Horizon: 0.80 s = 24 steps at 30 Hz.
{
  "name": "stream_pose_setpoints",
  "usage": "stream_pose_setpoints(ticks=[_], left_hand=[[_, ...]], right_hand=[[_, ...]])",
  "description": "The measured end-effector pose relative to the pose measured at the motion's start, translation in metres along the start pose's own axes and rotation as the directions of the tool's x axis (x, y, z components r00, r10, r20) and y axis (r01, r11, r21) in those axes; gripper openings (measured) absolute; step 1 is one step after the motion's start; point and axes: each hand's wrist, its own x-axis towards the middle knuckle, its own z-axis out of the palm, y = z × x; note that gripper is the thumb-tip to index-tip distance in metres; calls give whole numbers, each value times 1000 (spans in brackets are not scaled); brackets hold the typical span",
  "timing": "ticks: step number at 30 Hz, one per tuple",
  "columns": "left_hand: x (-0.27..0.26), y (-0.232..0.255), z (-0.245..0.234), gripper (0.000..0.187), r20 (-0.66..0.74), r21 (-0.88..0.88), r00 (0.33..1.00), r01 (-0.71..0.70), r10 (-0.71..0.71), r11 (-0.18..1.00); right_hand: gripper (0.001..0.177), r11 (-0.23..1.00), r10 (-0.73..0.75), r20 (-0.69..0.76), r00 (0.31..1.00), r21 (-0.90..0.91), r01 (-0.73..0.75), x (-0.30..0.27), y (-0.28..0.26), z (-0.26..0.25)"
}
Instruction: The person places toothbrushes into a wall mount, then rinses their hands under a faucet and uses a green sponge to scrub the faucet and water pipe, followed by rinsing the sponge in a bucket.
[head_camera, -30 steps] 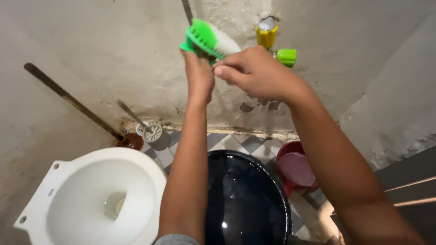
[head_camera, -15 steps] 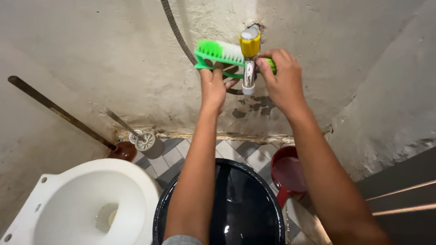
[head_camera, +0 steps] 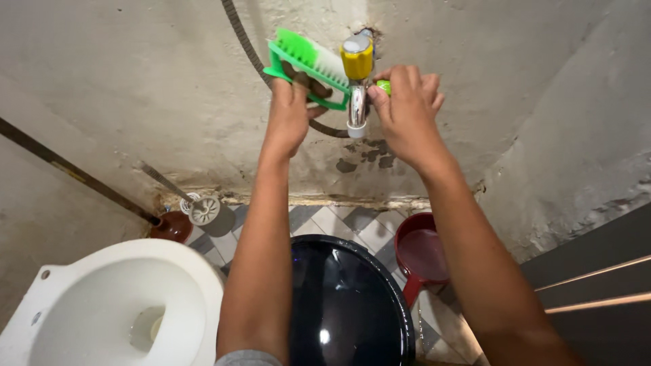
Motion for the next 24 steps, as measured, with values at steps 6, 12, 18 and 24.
stream_pose_setpoints(ticks=[6, 12, 18, 24], left_hand=[[3, -16, 19, 33, 12, 264, 999, 28, -32, 964], [2, 25, -6, 35, -11, 21, 997, 77, -77, 997], [19, -20, -20, 28, 100, 357, 994, 11, -50, 934], [8, -69, 23, 35, 34, 323, 976, -213, 214, 922]], right_hand=[[23, 1000, 17, -19, 1000, 13, -17, -2, -4, -1], [25, 999, 29, 12, 1000, 17, -29, 0, -5, -4], [25, 1000, 11, -43, 999, 3, -11, -1, -2, 3], [25, 1000, 12, -45, 999, -3, -12, -1, -1, 2]])
